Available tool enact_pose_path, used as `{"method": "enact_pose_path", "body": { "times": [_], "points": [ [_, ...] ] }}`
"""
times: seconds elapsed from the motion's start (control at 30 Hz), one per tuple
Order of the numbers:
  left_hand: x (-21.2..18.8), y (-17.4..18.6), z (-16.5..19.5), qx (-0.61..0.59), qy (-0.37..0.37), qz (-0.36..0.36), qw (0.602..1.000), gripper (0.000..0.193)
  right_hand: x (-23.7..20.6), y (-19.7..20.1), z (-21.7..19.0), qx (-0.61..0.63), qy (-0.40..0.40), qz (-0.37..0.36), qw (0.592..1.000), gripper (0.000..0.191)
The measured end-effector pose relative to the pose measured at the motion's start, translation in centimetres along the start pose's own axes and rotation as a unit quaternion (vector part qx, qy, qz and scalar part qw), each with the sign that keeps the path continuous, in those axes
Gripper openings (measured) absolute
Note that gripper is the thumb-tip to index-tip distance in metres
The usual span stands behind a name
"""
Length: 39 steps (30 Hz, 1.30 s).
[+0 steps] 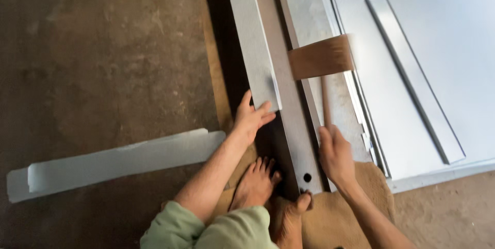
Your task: The person sits on the floor and bends long galvanized metal strips by hand, positioning each strip over a metal form and hammering the edge with a wooden mallet to fold it. They reposition the strip repeatedly along its length and set finished strips aside near a stack of metal sheets.
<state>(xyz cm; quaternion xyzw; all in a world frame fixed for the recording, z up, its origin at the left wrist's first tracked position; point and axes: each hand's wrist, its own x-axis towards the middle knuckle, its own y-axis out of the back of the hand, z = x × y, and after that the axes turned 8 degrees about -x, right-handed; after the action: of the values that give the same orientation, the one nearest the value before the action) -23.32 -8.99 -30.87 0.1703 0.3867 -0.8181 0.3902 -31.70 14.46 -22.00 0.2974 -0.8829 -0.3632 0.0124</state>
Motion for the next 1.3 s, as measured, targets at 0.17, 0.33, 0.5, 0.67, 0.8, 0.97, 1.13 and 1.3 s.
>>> {"method": "enact_pose_path", "body": {
  "times": [0.17, 0.33, 0.5, 0.67, 0.8, 0.97, 1.13, 1.3],
  "points": [
    [-0.5, -0.2, -0.2, -0.038, -0.047, -0.055, 0.997, 0.063, -2.5, 0.4, 1.9, 0.109, 0.031, 0.015, 0.993, 0.036],
    [-1.1, -1.5, 0.3, 0.003, -0.048, -0.018, 0.999, 0.069, -4.0, 2.1, 3.2, -0.019, -0.107, -0.065, 0.992, 0.027],
    [-6.3, 0.0, -3.7, 0.188, -0.039, 0.025, 0.981, 0.05, -8.1, 4.4, 2.5, 0.149, 0.086, 0.016, 0.985, 0.031],
    [-11.3, 1.9, -7.9, 0.279, -0.027, -0.053, 0.958, 0.05, -7.3, 5.4, -1.3, 0.059, 0.3, 0.132, 0.943, 0.022],
    [-13.5, 1.4, -7.8, 0.253, 0.043, -0.077, 0.963, 0.058, -6.3, 4.0, -2.0, -0.024, 0.319, 0.163, 0.933, 0.015],
    [-14.7, 1.7, -6.4, 0.47, 0.094, -0.122, 0.869, 0.066, -6.7, -0.3, 2.9, -0.063, 0.233, 0.042, 0.969, 0.014],
    [-14.4, 2.1, -7.7, 0.357, 0.141, -0.118, 0.916, 0.072, -6.2, -0.5, 5.3, -0.252, 0.012, -0.009, 0.968, 0.03],
    [-12.5, 1.5, -6.5, 0.305, 0.083, -0.088, 0.945, 0.073, -5.4, 1.3, 3.1, -0.189, -0.022, -0.056, 0.98, 0.033]
  ]
}}
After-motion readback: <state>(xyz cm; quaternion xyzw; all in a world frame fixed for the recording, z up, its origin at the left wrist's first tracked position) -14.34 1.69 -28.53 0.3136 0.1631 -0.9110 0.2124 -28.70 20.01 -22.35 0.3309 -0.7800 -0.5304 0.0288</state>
